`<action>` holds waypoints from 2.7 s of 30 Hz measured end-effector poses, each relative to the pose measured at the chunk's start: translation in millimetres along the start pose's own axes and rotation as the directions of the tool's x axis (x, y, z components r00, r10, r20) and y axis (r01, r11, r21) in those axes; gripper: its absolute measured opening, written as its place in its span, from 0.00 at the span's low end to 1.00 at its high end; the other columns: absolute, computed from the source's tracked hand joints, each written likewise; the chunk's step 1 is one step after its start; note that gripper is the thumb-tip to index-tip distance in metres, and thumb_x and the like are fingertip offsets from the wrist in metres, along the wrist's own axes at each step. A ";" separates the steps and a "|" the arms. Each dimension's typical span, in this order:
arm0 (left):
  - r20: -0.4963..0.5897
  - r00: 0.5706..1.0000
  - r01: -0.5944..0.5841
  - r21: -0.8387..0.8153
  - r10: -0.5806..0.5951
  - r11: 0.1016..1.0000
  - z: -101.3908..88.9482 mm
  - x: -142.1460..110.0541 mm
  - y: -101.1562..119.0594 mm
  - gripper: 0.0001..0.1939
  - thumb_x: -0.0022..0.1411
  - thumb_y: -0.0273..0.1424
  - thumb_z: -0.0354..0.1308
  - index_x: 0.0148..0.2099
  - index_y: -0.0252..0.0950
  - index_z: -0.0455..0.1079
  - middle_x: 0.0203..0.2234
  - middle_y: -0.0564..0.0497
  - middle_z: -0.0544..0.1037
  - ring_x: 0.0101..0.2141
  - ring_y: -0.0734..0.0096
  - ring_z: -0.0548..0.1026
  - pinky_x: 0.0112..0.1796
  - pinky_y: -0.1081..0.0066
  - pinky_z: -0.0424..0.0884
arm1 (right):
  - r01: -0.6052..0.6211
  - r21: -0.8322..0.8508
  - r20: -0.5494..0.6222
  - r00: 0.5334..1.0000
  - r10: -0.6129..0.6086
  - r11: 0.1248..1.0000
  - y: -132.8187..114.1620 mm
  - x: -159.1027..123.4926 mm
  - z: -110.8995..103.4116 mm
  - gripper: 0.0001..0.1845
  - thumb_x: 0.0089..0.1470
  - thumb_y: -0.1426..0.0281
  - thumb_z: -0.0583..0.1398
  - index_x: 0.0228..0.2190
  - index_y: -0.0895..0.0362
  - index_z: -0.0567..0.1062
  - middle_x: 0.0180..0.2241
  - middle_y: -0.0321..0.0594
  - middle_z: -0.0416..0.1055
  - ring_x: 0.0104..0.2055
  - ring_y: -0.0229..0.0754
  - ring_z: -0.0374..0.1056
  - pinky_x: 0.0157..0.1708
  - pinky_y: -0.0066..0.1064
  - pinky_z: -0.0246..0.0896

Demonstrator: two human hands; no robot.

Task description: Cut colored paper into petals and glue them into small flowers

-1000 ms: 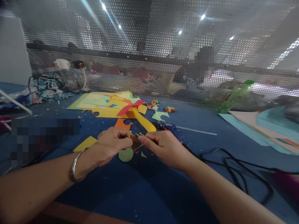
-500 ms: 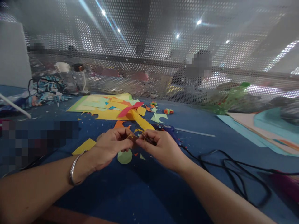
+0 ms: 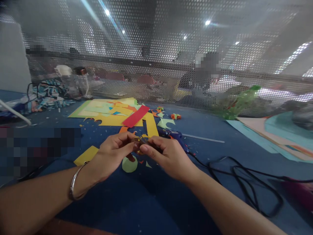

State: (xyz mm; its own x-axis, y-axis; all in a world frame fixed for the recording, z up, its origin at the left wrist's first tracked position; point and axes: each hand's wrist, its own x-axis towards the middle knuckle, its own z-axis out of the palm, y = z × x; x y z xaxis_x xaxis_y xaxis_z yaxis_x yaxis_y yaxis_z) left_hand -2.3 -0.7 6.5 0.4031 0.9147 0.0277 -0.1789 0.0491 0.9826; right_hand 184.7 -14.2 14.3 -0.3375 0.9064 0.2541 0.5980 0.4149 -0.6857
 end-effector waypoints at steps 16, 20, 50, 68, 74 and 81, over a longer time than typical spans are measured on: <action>0.073 0.989 -0.141 0.157 0.131 0.978 -5.1 1.1 -0.4 0.03 0.58 0.28 0.60 0.32 0.35 0.74 0.23 0.57 0.71 0.24 0.81 0.63 0.29 0.74 0.62 | 0.008 -0.053 0.026 1.000 -0.007 0.999 -2.5 -1.2 -1.2 0.25 0.62 0.49 0.51 0.26 0.56 0.70 0.24 0.35 0.63 0.26 0.37 0.58 0.25 0.28 0.52; 0.028 0.992 -0.125 0.135 0.123 0.983 -5.0 2.8 -0.6 0.03 0.58 0.27 0.60 0.33 0.35 0.74 0.25 0.55 0.74 0.28 0.78 0.68 0.34 0.74 0.64 | 0.011 -0.037 0.025 1.000 -0.010 0.999 -1.2 -1.3 -1.2 0.27 0.62 0.47 0.51 0.26 0.56 0.70 0.23 0.34 0.60 0.25 0.36 0.56 0.24 0.28 0.51; 0.061 0.997 -0.065 0.125 0.057 0.990 -3.8 1.2 2.3 0.05 0.57 0.31 0.61 0.32 0.34 0.74 0.26 0.53 0.75 0.28 0.75 0.69 0.32 0.72 0.64 | 0.046 -0.050 0.007 0.999 -0.045 0.998 -5.7 -1.8 -1.2 0.24 0.64 0.54 0.51 0.22 0.55 0.66 0.20 0.33 0.59 0.23 0.35 0.56 0.24 0.28 0.51; 0.086 0.996 -0.080 0.627 0.033 0.775 -28.0 21.8 -8.2 0.08 0.58 0.32 0.58 0.40 0.36 0.72 0.30 0.48 0.78 0.31 0.67 0.76 0.34 0.67 0.69 | -0.125 -0.212 -0.002 0.992 0.128 0.969 10.0 3.1 -4.5 0.30 0.60 0.45 0.51 0.19 0.55 0.63 0.18 0.31 0.54 0.21 0.36 0.52 0.21 0.30 0.43; 0.159 0.979 -0.201 0.811 0.125 0.549 -35.4 18.9 -7.4 0.12 0.55 0.32 0.58 0.42 0.38 0.75 0.41 0.44 0.76 0.37 0.64 0.75 0.36 0.67 0.69 | -0.154 -0.217 -0.026 0.988 0.152 0.964 9.4 3.1 -9.2 0.31 0.59 0.43 0.50 0.20 0.55 0.69 0.18 0.34 0.61 0.21 0.37 0.55 0.21 0.30 0.45; 0.240 0.967 -0.252 0.871 0.083 0.422 -30.8 14.1 1.7 0.11 0.49 0.36 0.64 0.35 0.37 0.74 0.33 0.46 0.75 0.40 0.59 0.72 0.40 0.66 0.68 | -0.209 -0.301 0.004 0.975 0.220 0.930 8.7 4.6 -12.2 0.34 0.57 0.41 0.51 0.15 0.54 0.60 0.14 0.31 0.53 0.18 0.35 0.49 0.19 0.31 0.40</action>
State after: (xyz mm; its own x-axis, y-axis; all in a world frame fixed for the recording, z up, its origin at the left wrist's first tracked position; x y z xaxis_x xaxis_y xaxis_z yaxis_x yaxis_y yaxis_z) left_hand -24.5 24.7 3.0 0.5901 0.7927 0.1526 0.6045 -0.5592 0.5673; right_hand 197.2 -5.4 17.8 -0.2002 0.9752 0.0940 0.8460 0.2205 -0.4854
